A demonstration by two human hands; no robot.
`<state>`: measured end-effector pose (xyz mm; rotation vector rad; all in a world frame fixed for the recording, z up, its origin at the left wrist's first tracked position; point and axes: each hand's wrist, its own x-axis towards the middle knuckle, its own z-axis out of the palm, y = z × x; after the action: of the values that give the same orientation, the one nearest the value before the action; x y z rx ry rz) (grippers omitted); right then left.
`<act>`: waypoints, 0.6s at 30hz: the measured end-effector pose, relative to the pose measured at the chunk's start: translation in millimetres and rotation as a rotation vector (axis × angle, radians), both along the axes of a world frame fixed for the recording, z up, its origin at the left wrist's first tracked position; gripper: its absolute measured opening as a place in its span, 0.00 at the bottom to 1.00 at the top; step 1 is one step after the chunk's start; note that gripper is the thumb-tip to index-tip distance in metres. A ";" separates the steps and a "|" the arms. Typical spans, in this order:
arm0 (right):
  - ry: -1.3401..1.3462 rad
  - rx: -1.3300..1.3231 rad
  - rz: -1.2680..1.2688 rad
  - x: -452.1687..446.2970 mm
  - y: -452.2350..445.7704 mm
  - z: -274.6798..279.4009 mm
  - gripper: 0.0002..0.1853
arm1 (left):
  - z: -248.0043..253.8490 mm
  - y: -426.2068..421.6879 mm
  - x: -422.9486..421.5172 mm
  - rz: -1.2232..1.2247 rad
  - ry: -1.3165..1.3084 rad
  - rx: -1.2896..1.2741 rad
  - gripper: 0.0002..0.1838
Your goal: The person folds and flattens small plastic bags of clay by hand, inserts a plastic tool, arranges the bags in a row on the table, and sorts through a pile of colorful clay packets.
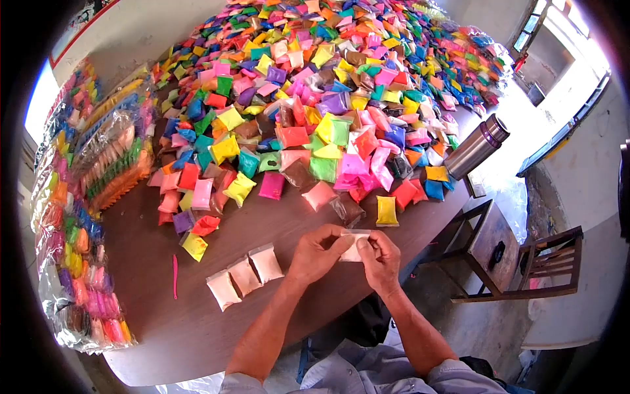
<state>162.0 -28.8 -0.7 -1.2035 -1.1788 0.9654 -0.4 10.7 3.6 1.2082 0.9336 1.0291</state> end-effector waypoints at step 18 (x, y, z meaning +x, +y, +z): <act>0.049 -0.015 0.049 1.2 0.0 -4.9 0.06 | -3.6 -1.2 -0.8 -0.010 0.051 0.046 0.07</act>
<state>163.2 -28.8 -5.5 -1.1617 -1.1689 1.0363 -1.2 9.5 0.0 1.2818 0.9467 1.0204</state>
